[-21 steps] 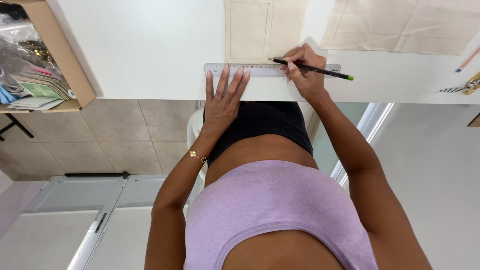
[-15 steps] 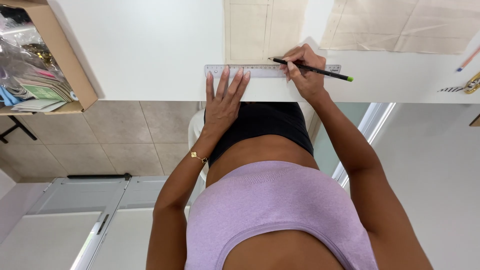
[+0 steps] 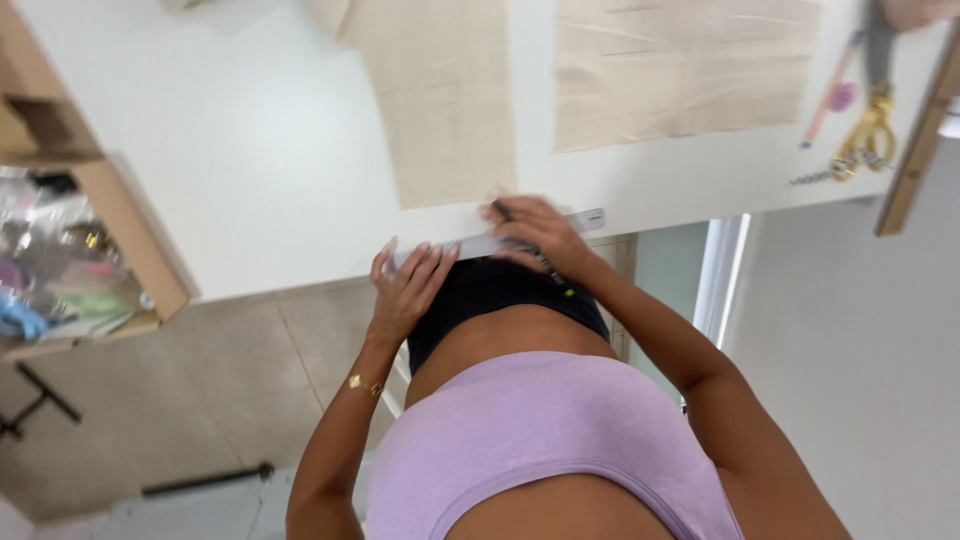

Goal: The person uses a ruler and pencil to mark lines on a piece of light-colored fabric laid on a white table. They then use gold-handled scissors to cut the fabric along the marked lines. After cutting, the person uses a pencil to write on the fabric pieces.

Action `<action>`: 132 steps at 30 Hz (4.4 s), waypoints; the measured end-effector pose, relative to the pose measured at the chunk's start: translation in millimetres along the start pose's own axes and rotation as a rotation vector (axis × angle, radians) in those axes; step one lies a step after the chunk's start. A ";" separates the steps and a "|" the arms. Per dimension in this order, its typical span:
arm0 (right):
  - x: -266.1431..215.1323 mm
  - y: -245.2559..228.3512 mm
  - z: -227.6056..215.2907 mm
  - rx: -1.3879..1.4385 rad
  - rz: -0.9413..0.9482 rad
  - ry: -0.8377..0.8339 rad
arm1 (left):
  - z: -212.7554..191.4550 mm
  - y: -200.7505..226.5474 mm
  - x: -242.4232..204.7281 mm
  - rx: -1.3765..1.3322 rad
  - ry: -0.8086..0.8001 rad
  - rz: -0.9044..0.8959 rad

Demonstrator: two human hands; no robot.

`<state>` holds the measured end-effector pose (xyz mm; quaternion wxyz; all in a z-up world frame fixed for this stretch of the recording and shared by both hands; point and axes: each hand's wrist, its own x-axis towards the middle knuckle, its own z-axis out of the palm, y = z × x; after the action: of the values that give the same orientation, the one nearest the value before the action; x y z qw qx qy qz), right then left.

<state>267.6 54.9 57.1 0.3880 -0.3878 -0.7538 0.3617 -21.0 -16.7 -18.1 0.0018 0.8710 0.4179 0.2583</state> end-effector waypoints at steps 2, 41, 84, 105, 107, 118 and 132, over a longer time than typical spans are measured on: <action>-19.2 3.7 9.0 -0.059 -0.038 0.021 | -23.1 1.1 14.3 -0.059 0.008 0.061; -191.2 180.8 -345.6 -1.138 0.707 0.660 | -28.3 -34.3 145.3 -0.891 -0.150 -1.328; 263.4 129.3 32.1 -0.860 0.306 0.273 | 9.0 -221.0 337.4 0.094 -0.393 -0.131; 357.6 197.1 39.7 -1.069 0.399 0.098 | 115.4 -252.9 348.8 0.080 -0.312 -0.363; 361.8 189.2 31.8 -1.045 0.471 0.047 | 120.2 -293.0 322.5 -0.004 -0.252 -0.404; 309.0 221.9 8.0 -0.822 0.375 0.265 | 72.3 -317.2 296.4 0.047 -0.212 -0.322; -253.7 167.5 -351.6 -1.193 0.938 0.221 | -34.6 -68.6 151.9 -0.379 0.300 -0.488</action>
<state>723.8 -5.5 -8.2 -0.0082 -0.8449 -0.5345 -0.0205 -7.9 131.3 64.9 0.1638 0.6818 0.5541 0.4487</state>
